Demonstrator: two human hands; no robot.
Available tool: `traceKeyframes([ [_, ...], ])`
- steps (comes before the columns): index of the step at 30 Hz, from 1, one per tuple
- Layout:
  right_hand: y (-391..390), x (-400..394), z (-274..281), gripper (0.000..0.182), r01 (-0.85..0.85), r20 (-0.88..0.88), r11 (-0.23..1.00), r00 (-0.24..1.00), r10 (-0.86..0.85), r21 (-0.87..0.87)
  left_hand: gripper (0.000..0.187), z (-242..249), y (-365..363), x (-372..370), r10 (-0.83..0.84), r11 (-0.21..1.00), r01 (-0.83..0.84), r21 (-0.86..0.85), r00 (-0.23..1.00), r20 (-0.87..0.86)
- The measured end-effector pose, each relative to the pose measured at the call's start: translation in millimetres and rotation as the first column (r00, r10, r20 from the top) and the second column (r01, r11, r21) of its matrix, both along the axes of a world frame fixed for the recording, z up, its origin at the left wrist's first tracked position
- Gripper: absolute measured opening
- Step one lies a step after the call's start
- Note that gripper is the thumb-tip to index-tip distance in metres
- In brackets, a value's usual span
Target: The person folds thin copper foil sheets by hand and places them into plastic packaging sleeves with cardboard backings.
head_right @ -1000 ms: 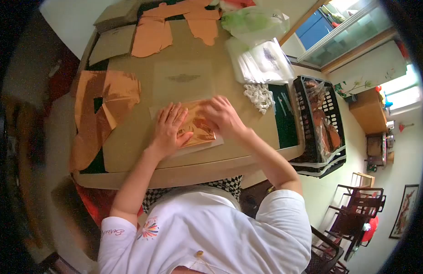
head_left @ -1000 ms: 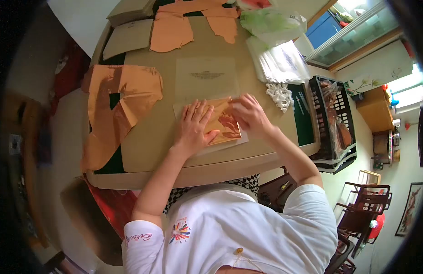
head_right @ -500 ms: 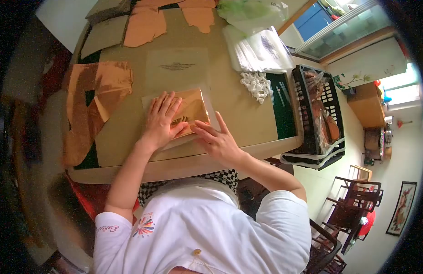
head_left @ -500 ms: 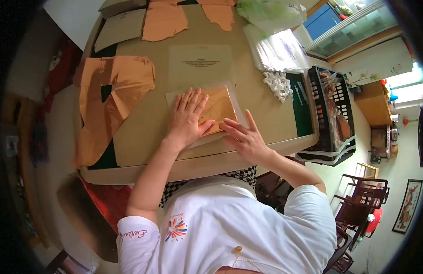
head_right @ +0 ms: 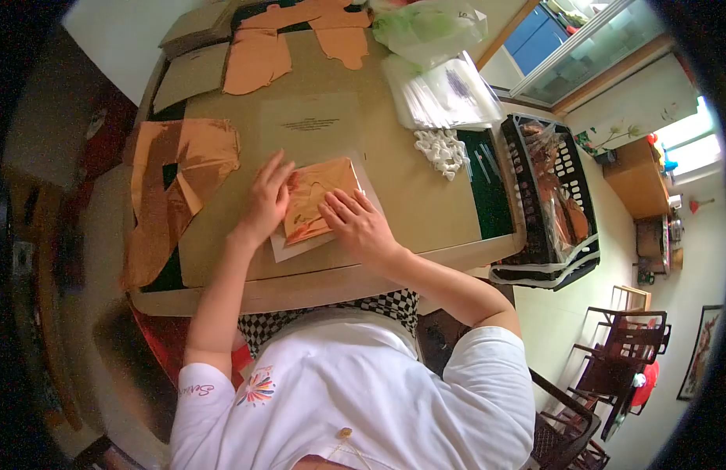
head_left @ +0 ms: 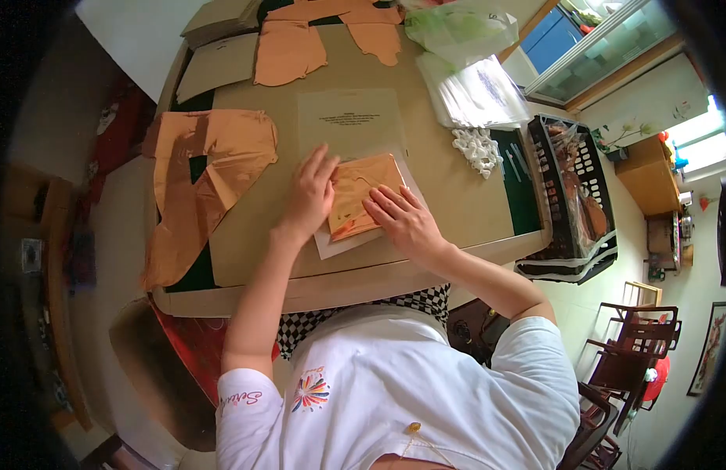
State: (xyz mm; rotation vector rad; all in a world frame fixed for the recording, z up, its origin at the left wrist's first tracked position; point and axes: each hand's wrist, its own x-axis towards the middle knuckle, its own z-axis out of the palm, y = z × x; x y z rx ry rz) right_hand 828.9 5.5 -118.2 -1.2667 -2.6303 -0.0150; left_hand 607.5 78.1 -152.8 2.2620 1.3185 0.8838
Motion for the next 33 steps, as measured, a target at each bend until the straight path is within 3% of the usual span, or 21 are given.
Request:
traceKeyframes([
  [2, -1.9, 1.4, 2.5, 0.052, 0.002, -0.008, 0.999, 1.000, -0.002, -0.032, 0.035, 2.9, 17.9, -8.9, 0.054, 0.995, -0.033, 0.092, 0.971, -0.234],
  [6, -0.6, 2.4, 2.4, 0.051, 0.006, -0.052, 1.000, 0.999, -0.007, -0.031, 0.017, 45.8, 29.3, -4.1, -0.043, 0.998, 0.056, 0.005, 0.823, -0.566],
  [9, -1.0, 3.5, 2.7, 0.049, 0.011, -0.066, 0.999, 0.998, -0.013, -0.031, 0.006, 42.6, 33.4, -1.6, 0.088, 0.953, 0.117, 0.281, 0.777, -0.624],
  [11, -1.8, 6.1, -3.3, 0.049, 0.014, -0.113, 0.999, 0.993, -0.017, -0.030, 0.009, 45.5, 38.2, -3.3, 0.027, 0.978, 0.115, 0.174, 0.757, -0.653],
  [15, -7.9, 12.4, -0.9, 0.052, 0.017, -0.145, 0.999, 0.989, -0.022, -0.035, 0.009, 57.2, 45.2, -9.5, -0.156, 0.985, 0.079, -0.155, 0.795, -0.587],
  [18, -11.1, 15.0, 7.8, 0.052, 0.018, -0.125, 0.999, 0.992, -0.023, -0.038, 0.008, 44.8, 44.0, -3.8, -0.090, 0.988, 0.151, 0.025, 0.704, -0.705],
  [21, -9.1, 18.6, -1.8, 0.049, 0.003, -0.120, 0.999, 0.993, -0.007, -0.034, 0.010, 43.3, 36.6, 8.6, 0.083, 0.963, 0.139, 0.230, 0.661, -0.745],
  [24, -9.6, 19.5, -3.4, 0.049, 0.005, -0.122, 1.000, 0.992, -0.008, -0.029, 0.016, 40.2, 39.4, 11.1, 0.118, 0.961, 0.116, 0.252, 0.651, -0.750],
  [28, -14.0, 18.9, -2.9, 0.046, 0.043, -0.161, 0.999, 0.986, -0.043, 0.002, 0.019, 29.3, 42.6, 4.9, 0.142, 0.966, 0.028, 0.257, 0.774, -0.617],
  [33, -13.4, 17.5, -7.6, 0.043, 0.103, -0.208, 0.994, 0.974, -0.092, 0.042, 0.013, 29.6, 33.6, -5.3, 0.040, 0.988, 0.029, 0.150, 0.896, -0.442],
])
